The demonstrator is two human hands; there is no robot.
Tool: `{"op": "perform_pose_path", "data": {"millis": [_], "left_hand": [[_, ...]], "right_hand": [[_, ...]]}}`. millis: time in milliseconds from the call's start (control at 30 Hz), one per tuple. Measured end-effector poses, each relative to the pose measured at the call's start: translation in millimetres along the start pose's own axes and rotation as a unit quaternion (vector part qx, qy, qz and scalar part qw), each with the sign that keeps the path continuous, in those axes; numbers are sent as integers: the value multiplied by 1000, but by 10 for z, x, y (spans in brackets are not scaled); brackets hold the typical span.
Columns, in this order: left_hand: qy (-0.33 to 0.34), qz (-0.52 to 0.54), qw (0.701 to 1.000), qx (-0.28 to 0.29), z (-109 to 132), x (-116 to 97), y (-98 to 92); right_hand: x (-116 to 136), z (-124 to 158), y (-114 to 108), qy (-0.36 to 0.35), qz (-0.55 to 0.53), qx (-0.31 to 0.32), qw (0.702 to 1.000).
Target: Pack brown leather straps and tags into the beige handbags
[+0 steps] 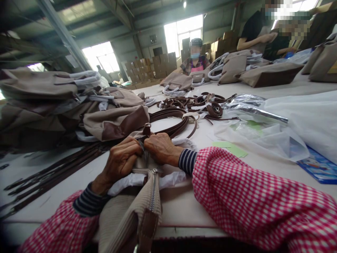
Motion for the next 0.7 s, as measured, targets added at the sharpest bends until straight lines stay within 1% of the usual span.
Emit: {"op": "perform_pose_path", "data": {"millis": [67,133,200,233,300,367,500,567,600,633,700], "left_hand": [[-3,1,1000,-1,4,13,1],[-9,4,1000,-1,9,26,-3],[-18,12,1000,0,14,26,-13],[-20,20,1000,2,16,15,-16],[-16,43,999,11,18,-28,-13],[-4,61,998,24,14,-94,8],[28,40,997,51,-53,-243,30],[25,27,994,99,-127,-318,-25],[11,28,990,137,-170,-357,-76],[-8,34,982,184,-210,-399,-138],[-47,55,959,275,-269,-499,-282]], "right_hand": [[-33,18,-26,-16,-10,-5,1000],[-56,72,-86,-50,-40,7,998],[-48,164,-162,-94,-111,36,989],[-31,224,-197,-115,-161,53,979],[22,365,-245,-146,-266,79,950],[74,516,-247,-158,-354,85,918],[119,765,-120,-133,-502,92,849],[124,855,-48,-115,-545,100,824],[128,894,-24,-107,-551,97,822],[133,931,-9,-100,-548,89,825],[153,1002,-6,-93,-519,55,848]]}}
Point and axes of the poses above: each hand's wrist, its own z-axis away from the middle knuckle, its own y-axis out of the palm, x = y × z, the point moved 2 cm from there along -z, towards the middle knuckle, and after that the axes turned 4 degrees about -y, right-handed, at the moved point
